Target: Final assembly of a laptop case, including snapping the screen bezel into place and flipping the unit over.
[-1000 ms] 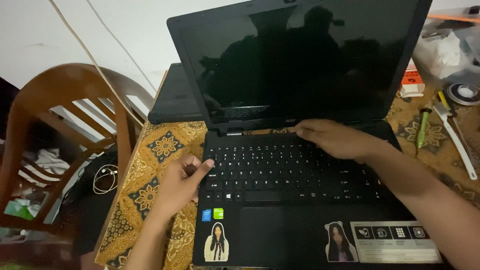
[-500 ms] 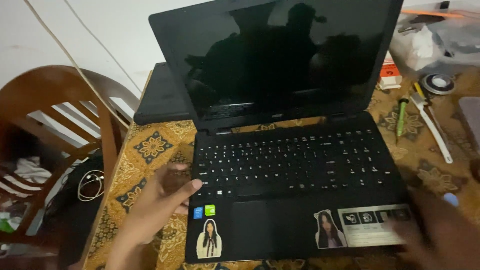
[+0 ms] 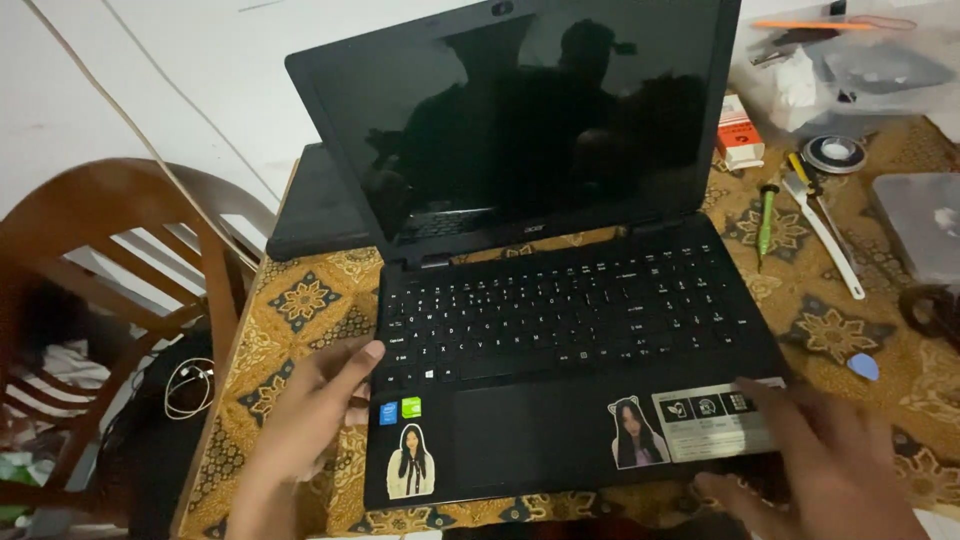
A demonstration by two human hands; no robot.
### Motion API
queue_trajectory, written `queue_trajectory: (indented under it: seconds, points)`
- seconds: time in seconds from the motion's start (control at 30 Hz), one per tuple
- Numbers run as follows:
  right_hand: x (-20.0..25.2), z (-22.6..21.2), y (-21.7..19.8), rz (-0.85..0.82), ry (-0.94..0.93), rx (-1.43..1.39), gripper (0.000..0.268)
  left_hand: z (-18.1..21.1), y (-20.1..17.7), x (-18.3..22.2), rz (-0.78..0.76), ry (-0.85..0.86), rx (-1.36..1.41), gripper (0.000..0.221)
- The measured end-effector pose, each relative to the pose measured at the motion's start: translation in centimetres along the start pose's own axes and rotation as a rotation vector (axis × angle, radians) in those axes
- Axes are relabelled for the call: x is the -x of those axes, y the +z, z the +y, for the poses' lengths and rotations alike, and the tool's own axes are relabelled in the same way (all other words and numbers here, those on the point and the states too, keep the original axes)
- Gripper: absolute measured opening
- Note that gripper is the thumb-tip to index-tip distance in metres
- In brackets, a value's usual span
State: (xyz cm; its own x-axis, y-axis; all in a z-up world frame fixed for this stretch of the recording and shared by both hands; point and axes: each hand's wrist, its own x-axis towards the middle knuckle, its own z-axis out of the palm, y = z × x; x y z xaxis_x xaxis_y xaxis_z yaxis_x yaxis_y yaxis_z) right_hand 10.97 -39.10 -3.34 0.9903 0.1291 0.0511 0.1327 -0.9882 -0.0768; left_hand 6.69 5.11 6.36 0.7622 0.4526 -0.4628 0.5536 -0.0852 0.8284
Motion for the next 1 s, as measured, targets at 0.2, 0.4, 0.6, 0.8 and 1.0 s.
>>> queue_trajectory:
  seconds: [0.2, 0.4, 0.6, 0.8, 1.0]
  points:
    - [0.9, -2.4, -0.3, 0.138, -0.213, -0.072, 0.099, -2.2, -1.1, -1.8, -0.112, 0.055, 0.343, 0.062]
    - [-0.4, -1.9, -0.2, 0.241, -0.363, -0.153, 0.115, -0.2, -0.7, 1.6, -0.031, 0.047, 0.364, 0.057]
    - [0.3, -0.9, 0.2, 0.180, -0.157, -0.088, 0.123, -0.7, 0.0, 6.9, 0.015, -0.047, -0.151, 0.075]
    - [2.0, -0.8, -1.6, 0.213, 0.007, -0.305, 0.115, -6.9, 1.1, 5.3, -0.150, 0.649, -0.435, 0.106]
    - [2.2, -1.1, -3.5, 0.356, -0.158, -0.409, 0.102, -7.7, 0.8, 5.6, 0.021, 0.822, -0.387, 0.095]
